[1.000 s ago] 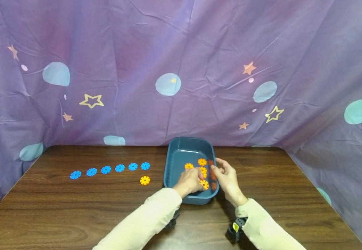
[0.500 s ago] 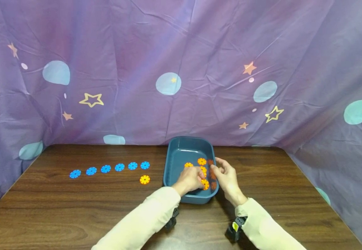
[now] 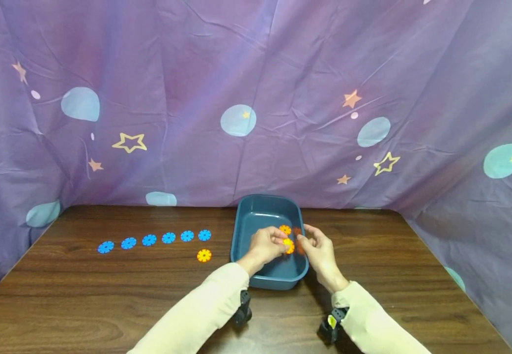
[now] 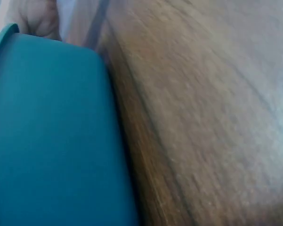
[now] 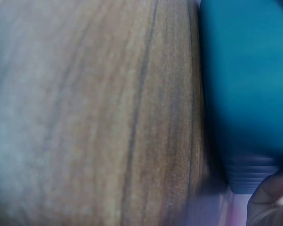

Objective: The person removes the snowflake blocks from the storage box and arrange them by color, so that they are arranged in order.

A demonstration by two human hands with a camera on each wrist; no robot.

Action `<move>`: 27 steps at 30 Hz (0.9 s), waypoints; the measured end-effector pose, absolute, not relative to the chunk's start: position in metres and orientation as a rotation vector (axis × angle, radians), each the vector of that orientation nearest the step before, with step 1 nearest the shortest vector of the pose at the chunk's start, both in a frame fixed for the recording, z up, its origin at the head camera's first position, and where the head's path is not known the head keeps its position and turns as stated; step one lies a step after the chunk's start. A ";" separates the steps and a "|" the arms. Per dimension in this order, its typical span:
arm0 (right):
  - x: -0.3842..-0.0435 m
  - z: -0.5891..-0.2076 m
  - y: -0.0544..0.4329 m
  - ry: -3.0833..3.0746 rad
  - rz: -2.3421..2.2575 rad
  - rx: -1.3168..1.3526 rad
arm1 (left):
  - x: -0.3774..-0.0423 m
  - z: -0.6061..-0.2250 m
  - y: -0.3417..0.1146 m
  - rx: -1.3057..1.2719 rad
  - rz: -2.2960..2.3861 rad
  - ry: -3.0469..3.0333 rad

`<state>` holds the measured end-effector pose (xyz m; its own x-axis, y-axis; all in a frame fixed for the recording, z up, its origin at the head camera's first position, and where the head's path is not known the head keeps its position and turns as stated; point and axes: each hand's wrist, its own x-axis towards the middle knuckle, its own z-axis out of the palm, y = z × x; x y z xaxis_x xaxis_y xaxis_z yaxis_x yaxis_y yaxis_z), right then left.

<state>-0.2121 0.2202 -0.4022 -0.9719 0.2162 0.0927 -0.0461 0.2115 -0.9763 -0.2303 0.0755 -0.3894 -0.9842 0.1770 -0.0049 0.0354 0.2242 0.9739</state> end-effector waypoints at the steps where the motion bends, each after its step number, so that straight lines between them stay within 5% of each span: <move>1: -0.212 -0.402 0.220 -2.274 1.844 -0.162 | -0.230 -0.389 0.075 0.195 1.893 2.358; 27: -0.214 -0.401 0.221 -2.278 1.814 -0.145 | -0.213 -0.349 -0.005 0.173 2.198 2.069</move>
